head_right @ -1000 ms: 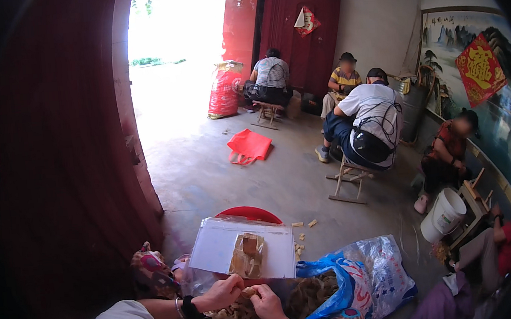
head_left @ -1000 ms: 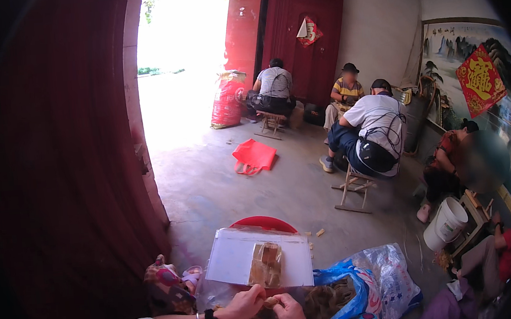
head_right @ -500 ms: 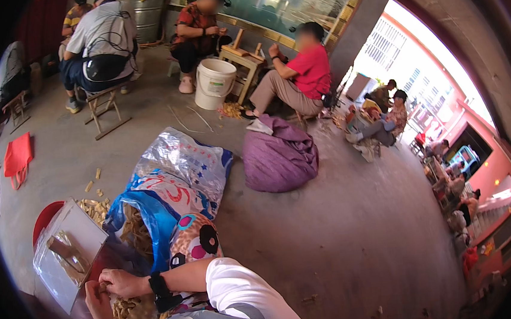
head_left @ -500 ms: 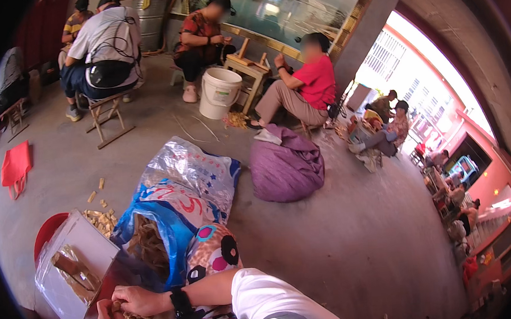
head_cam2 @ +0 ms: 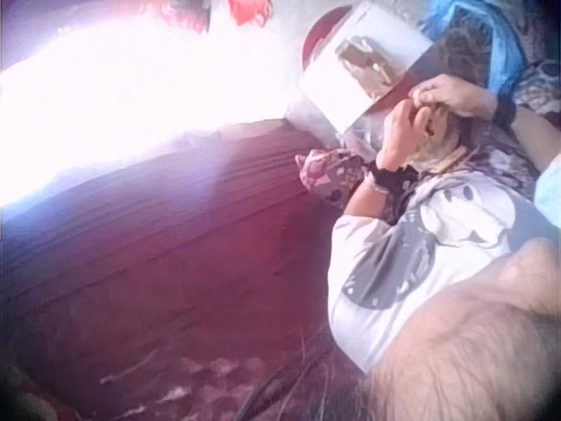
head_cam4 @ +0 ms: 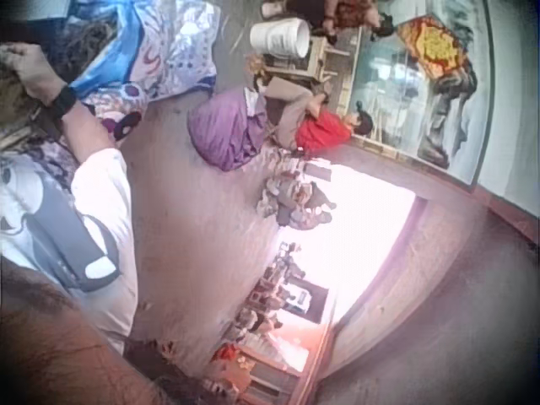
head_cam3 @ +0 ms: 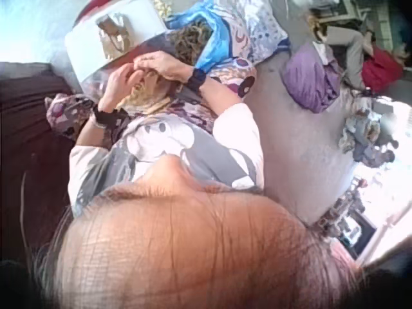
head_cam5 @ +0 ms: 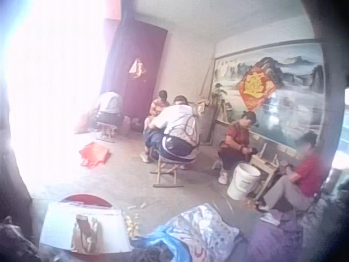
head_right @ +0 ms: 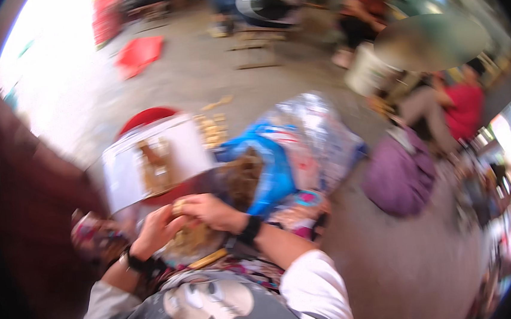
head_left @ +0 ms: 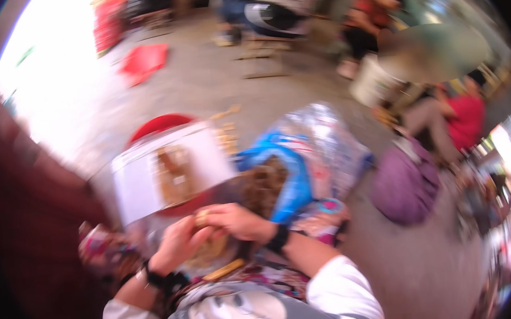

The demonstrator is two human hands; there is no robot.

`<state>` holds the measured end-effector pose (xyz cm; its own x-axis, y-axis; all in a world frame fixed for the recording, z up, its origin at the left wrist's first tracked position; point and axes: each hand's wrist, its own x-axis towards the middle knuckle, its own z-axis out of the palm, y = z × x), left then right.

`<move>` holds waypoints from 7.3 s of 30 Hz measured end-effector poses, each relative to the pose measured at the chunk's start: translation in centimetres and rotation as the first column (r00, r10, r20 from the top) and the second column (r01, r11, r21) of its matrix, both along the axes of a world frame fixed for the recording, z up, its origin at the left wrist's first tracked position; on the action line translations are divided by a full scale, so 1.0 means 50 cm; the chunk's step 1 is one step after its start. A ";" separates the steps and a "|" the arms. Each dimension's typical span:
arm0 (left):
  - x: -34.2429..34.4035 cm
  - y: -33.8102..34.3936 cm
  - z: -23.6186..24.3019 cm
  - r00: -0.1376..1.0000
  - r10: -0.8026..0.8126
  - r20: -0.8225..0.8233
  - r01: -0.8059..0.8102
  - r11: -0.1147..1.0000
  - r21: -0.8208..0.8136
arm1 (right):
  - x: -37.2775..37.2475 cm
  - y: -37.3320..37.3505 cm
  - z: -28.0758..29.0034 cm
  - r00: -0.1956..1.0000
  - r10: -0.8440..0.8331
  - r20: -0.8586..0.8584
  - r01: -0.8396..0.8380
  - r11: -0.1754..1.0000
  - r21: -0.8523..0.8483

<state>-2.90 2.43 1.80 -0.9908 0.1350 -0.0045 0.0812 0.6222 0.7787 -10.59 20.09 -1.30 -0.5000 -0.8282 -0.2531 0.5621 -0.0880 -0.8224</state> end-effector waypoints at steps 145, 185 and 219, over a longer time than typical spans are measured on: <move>0.033 -0.041 -0.020 0.823 -0.277 0.495 -0.170 0.713 0.680 | 0.028 -0.028 0.032 0.411 0.061 -0.910 0.138 0.982 0.128; 0.029 -0.025 -0.042 0.977 0.124 -0.173 -0.103 0.986 0.129 | 0.063 -0.046 0.006 0.501 -0.010 -0.865 0.354 0.915 0.195; 0.020 -0.056 -0.013 0.951 -0.021 0.307 -0.187 0.754 0.630 | 0.002 -0.004 0.053 0.983 0.150 0.106 -0.159 0.984 0.085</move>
<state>-1.91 -0.35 1.14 -0.9668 0.1255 -0.2226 -0.2295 -0.0435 0.9723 -10.52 19.87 1.34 -0.3361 -0.8641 -0.3747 0.6421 0.0808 -0.7624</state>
